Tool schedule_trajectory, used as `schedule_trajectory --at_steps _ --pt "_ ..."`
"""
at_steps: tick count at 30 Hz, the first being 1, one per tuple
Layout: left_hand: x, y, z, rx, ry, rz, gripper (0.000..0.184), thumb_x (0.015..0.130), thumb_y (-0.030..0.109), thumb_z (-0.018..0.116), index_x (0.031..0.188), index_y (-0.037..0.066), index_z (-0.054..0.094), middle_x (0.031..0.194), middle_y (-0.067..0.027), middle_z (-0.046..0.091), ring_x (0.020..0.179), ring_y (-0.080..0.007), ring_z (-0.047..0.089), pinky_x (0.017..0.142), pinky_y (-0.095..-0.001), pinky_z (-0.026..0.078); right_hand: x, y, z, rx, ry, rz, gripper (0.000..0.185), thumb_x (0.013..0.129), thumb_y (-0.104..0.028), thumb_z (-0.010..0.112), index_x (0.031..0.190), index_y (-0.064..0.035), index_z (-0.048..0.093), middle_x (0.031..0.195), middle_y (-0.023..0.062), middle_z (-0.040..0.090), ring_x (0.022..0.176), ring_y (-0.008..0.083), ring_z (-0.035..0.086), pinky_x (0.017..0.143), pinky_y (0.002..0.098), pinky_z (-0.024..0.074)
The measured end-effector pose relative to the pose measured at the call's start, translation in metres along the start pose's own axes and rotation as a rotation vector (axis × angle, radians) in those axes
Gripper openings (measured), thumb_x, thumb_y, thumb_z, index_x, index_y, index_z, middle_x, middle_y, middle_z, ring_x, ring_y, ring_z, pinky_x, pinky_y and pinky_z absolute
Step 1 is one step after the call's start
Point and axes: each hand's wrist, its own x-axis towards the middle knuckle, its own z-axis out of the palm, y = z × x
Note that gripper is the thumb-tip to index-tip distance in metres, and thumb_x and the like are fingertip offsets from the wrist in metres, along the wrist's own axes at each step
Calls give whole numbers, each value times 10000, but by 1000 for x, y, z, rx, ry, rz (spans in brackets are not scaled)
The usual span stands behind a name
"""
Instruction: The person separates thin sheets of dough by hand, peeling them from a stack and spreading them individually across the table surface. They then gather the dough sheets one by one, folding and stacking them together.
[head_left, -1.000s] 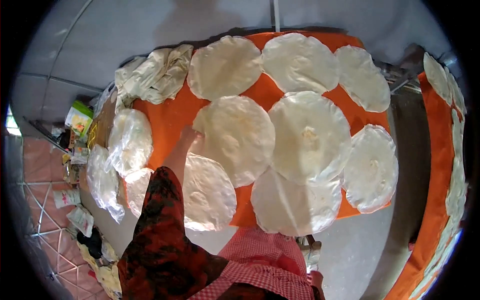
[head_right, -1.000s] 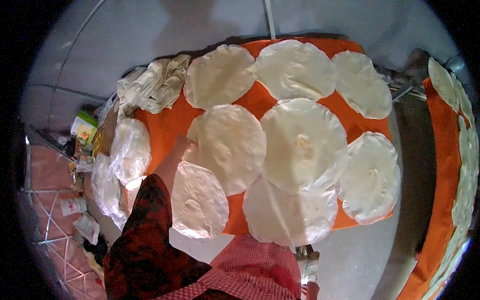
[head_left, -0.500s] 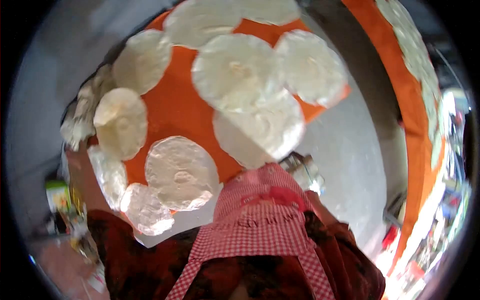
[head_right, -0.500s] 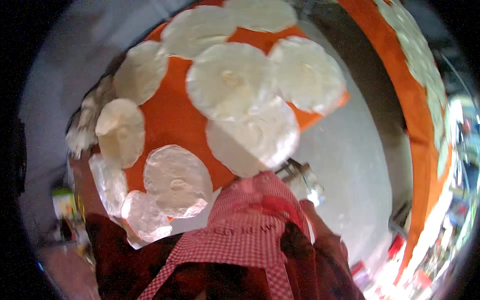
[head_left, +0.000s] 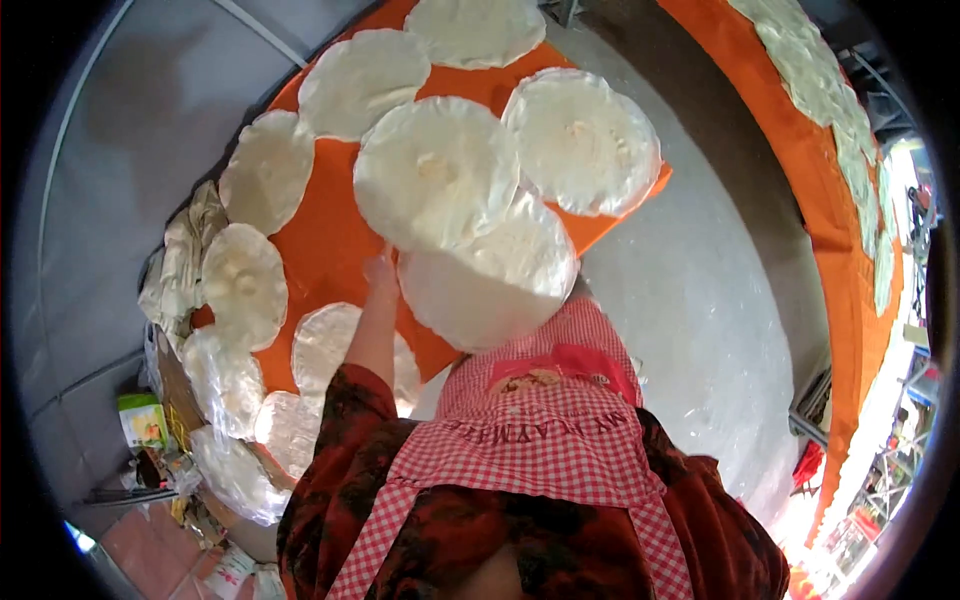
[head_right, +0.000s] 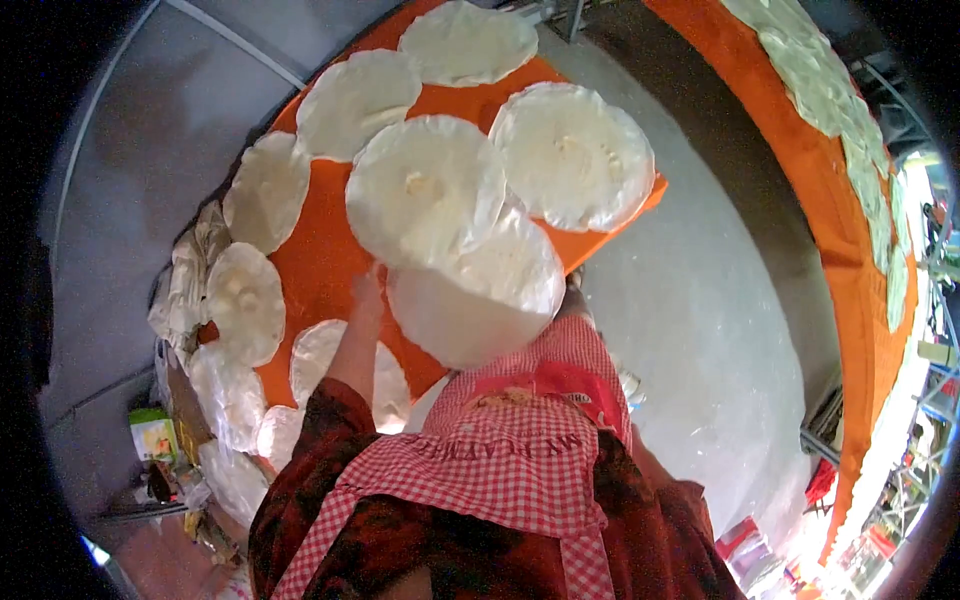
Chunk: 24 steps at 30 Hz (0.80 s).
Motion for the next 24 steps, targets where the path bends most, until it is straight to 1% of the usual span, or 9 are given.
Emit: schedule_trajectory --at_steps 3,7,10,12,14,15,20,22,24 --pt "71 -3 15 -133 58 -127 291 822 306 595 972 61 640 942 -80 631 831 -238 606 694 -395 485 25 19 -42 -4 -10 -31 177 874 -207 563 901 -71 674 749 30 622 684 142 567 625 316 472" --pt "20 71 5 -391 -6 -348 295 789 256 599 995 47 635 941 -110 629 831 -234 607 703 -377 499 52 23 -122 231 25 55 176 879 -203 563 884 -66 674 714 23 606 654 131 549 594 311 461" --pt "8 102 -17 55 -35 -417 331 815 200 563 1092 21 590 966 -125 616 885 -235 594 763 -383 506 62 13 -179 413 -36 169 172 871 -214 572 914 -63 645 764 53 613 610 135 535 566 306 460" --pt "48 7 -78 -255 -75 -114 357 856 223 553 1147 17 552 964 -128 620 874 -252 600 777 -411 503 66 -24 -223 600 -137 510 176 870 -207 566 973 -66 594 829 78 619 627 176 581 558 325 484" --pt "13 50 -107 -416 104 -499 479 868 257 597 1271 30 473 1118 -163 570 991 -334 572 794 -460 494 77 -15 -246 714 -71 534 184 868 -228 576 1004 -105 560 850 81 631 745 223 647 590 363 525" --pt "10 56 -115 -293 169 -486 483 871 261 592 1276 29 467 1126 -168 567 1000 -340 566 810 -459 486 82 -7 -247 711 -58 560 185 869 -226 573 1007 -104 553 847 88 632 734 230 651 589 363 527" --pt "-15 126 -33 1191 595 347 503 889 278 569 1300 20 436 1162 -192 548 1047 -370 536 888 -456 447 56 29 -233 736 -137 679 163 867 -199 547 988 -92 562 852 107 639 720 254 658 588 394 533" --pt "-22 182 55 1121 531 714 511 896 284 560 1310 17 424 1177 -202 540 1066 -382 524 919 -454 431 38 52 -218 1073 -183 613 122 865 -161 534 926 -76 598 837 86 640 675 198 616 508 347 492" --pt "-26 223 146 850 342 837 506 906 295 542 1312 18 420 1244 -201 469 1131 -364 468 910 -432 437 18 83 -199 718 -177 277 142 788 -177 584 876 -73 621 822 95 649 704 251 620 559 389 493"
